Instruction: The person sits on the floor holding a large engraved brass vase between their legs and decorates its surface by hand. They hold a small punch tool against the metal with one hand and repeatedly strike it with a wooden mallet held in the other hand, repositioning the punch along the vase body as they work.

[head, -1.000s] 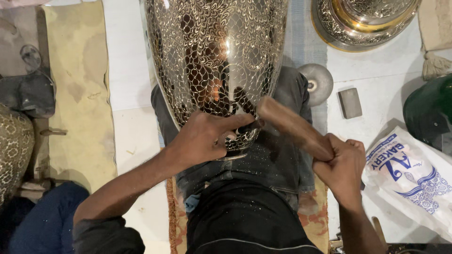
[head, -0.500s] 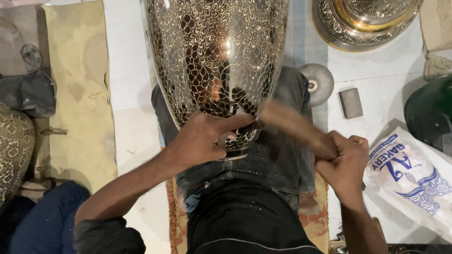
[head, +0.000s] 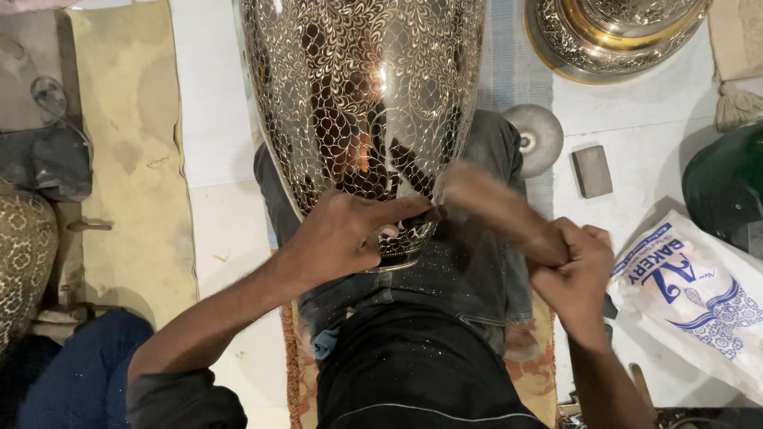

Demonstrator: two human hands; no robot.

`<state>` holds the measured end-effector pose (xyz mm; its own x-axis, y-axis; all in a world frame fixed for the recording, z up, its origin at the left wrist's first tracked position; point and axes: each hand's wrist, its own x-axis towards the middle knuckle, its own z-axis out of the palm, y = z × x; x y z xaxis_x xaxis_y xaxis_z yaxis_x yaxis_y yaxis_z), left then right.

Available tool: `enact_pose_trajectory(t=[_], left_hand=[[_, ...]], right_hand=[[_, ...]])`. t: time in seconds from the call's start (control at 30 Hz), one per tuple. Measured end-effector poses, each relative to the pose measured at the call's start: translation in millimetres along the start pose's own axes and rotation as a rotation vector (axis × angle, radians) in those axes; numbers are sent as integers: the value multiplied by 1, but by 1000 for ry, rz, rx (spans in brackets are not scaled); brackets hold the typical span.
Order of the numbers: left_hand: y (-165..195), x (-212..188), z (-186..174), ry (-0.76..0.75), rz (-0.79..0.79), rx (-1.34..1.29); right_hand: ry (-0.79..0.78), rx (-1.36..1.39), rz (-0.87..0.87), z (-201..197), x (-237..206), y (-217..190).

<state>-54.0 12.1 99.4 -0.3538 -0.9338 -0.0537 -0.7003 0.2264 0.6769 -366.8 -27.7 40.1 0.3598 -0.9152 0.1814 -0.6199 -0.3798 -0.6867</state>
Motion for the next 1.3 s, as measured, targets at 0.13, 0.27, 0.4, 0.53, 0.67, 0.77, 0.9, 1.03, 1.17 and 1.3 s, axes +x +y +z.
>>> enact_pose_trajectory(t=[0.13, 0.27, 0.4, 0.53, 0.67, 0.77, 0.9, 1.03, 1.17, 1.3], left_hand=[[4, -2, -3, 155, 159, -102], [6, 0, -7, 49, 30, -67], [6, 3, -6, -60, -89, -3], [5, 0, -5, 76, 81, -76], [2, -2, -4, 152, 142, -68], [0, 0, -2, 16, -6, -9], [-1, 0, 0, 42, 33, -32], [-1, -3, -1, 105, 84, -43], [1, -2, -3, 81, 41, -43], [2, 3, -6, 52, 30, -29]], right_hand=[[-30, 532, 413, -7, 3, -3], [-141, 142, 194, -10, -1, 7], [-16, 531, 487, -2, -6, 7], [-34, 194, 215, -1, -3, -2], [-122, 161, 296, -8, -5, 2], [-116, 15, 140, -9, -12, 16], [-22, 556, 377, 3, -17, 23], [5, 236, 212, 5, -9, 6], [-101, 188, 232, -6, -2, -5], [-122, 172, 248, -6, -7, 5]])
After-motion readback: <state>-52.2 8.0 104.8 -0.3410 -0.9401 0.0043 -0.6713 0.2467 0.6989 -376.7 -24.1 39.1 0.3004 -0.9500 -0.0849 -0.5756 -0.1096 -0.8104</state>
